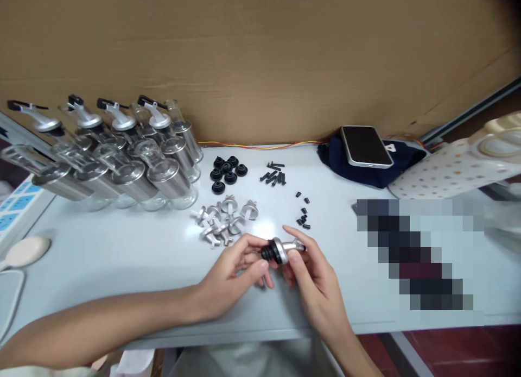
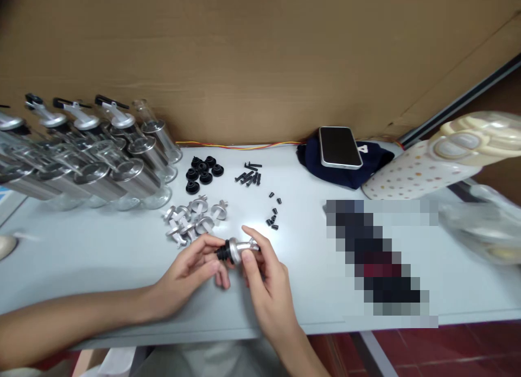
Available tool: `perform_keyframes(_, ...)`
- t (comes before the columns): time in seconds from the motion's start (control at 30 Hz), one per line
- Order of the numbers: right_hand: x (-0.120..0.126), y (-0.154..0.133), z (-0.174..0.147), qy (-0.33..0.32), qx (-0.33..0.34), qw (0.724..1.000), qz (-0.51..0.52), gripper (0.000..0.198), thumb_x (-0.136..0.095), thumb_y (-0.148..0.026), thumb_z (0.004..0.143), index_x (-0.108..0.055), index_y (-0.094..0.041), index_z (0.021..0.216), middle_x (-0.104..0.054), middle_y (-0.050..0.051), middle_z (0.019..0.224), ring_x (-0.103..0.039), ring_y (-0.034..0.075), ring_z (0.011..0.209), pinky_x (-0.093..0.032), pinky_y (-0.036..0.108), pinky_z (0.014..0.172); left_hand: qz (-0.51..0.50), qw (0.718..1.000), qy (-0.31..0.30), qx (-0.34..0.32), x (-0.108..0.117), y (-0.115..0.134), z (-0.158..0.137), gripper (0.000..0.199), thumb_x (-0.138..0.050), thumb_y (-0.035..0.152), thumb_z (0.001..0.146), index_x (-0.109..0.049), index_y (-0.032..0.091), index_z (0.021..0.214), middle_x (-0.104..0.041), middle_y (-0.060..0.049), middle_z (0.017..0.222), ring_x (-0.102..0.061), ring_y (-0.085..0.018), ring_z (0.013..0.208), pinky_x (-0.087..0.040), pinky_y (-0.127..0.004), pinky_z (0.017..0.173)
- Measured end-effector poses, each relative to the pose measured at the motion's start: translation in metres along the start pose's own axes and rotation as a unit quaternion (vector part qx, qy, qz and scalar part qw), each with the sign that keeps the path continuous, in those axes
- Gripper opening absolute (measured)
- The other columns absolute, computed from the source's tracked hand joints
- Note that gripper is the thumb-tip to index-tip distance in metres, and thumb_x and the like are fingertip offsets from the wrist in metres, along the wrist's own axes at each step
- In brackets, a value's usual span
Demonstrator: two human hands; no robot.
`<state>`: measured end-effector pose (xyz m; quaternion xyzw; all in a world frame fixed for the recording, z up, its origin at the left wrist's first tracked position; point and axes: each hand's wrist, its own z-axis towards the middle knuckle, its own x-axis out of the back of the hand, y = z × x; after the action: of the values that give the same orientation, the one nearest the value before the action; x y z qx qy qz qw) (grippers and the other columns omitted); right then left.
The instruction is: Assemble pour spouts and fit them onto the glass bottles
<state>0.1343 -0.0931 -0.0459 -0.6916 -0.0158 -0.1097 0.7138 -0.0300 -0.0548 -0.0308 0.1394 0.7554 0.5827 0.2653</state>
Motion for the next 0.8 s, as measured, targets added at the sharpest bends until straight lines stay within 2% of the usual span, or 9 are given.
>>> perform_keyframes(0.07, -0.0001, 0.0012, -0.0011, 0.012, 0.004, 1.000, 0.007, 0.033, -0.049, -0.038, 0.096, -0.054, -0.024, 0.126, -0.055, -0.006, 0.055, -0.050, 0.010, 0.047, -0.044, 0.018, 0.047, 0.005, 1.000, -0.010, 0.004, 0.0000, -0.0008, -0.0007, 0.030, -0.058, 0.043, 0.089, -0.050, 0.015, 0.099, -0.064, -0.004, 0.087, -0.063, -0.012, 0.070, -0.048, -0.027, 0.069)
perform_keyframes(0.2, 0.0024, 0.0015, -0.0033, 0.020, 0.042, 0.999, 0.012, 0.028, -0.049, -0.031, 0.097, -0.058, -0.026, 0.123, -0.061, -0.004, 0.060, -0.059, 0.010, 0.053, -0.050, 0.019, 0.055, -0.007, 1.000, -0.019, 0.006, 0.0000, -0.0038, -0.0003, 0.031, -0.060, 0.044, 0.088, -0.049, 0.016, 0.094, -0.062, -0.002, 0.081, -0.060, -0.012, 0.070, -0.046, -0.028, 0.069)
perform_keyframes(0.37, 0.0039, 0.0010, -0.0066, -0.033, 0.097, 0.995, 0.008, 0.041, -0.051, -0.024, 0.095, -0.049, -0.030, 0.136, -0.069, -0.002, 0.075, -0.066, 0.012, 0.063, -0.055, 0.021, 0.063, -0.019, 0.999, -0.028, -0.028, 0.0014, -0.0071, 0.0004, 0.033, -0.061, 0.047, 0.087, -0.046, 0.018, 0.091, -0.057, -0.001, 0.081, -0.057, -0.012, 0.071, -0.045, -0.027, 0.068)
perform_keyframes(0.5, 0.0026, 0.0005, -0.0063, -0.038, 0.102, 0.994, -0.029, 0.040, -0.062, -0.020, 0.086, -0.056, -0.027, 0.125, -0.071, -0.001, 0.081, -0.067, 0.012, 0.063, -0.056, 0.021, 0.062, 0.045, 0.995, -0.023, -0.083, 0.0038, -0.0060, -0.0017, 0.024, -0.055, 0.041, 0.092, -0.051, 0.019, 0.101, -0.047, -0.004, 0.102, -0.057, -0.013, 0.083, -0.047, -0.026, 0.071)
perform_keyframes(0.63, 0.0025, -0.0014, -0.0047, -0.036, 0.084, 0.995, -0.026, 0.033, -0.061, -0.020, 0.086, -0.056, -0.026, 0.119, -0.074, 0.000, 0.083, -0.066, 0.012, 0.060, -0.055, 0.020, 0.061, 0.094, 0.991, -0.029, -0.087, 0.0042, -0.0045, -0.0038, 0.018, -0.047, 0.034, 0.096, -0.054, 0.021, 0.105, -0.039, -0.006, 0.115, -0.053, -0.012, 0.085, -0.049, -0.027, 0.073)
perform_keyframes(0.7, 0.0031, -0.0033, -0.0040, -0.047, 0.086, 0.995, -0.024, 0.030, -0.060, -0.020, 0.086, -0.056, -0.025, 0.115, -0.073, 0.000, 0.080, -0.066, 0.012, 0.059, -0.054, 0.020, 0.059, 0.078, 0.993, -0.029, -0.082, 0.0035, -0.0051, -0.0037, 0.012, -0.050, 0.031, 0.094, -0.052, 0.020, 0.099, -0.040, -0.005, 0.114, -0.053, -0.010, 0.081, -0.048, -0.026, 0.071)
perform_keyframes(0.8, 0.0036, -0.0064, -0.0033, -0.070, 0.085, 0.994, -0.011, 0.026, -0.059, -0.022, 0.086, -0.056, -0.024, 0.112, -0.070, -0.001, 0.074, -0.065, 0.012, 0.057, -0.053, 0.020, 0.056, 0.031, 0.997, -0.048, -0.056, 0.0026, -0.0057, -0.0032, 0.013, -0.055, 0.030, 0.092, -0.047, 0.020, 0.096, -0.048, -0.002, 0.100, -0.055, -0.009, 0.075, -0.046, -0.024, 0.069)
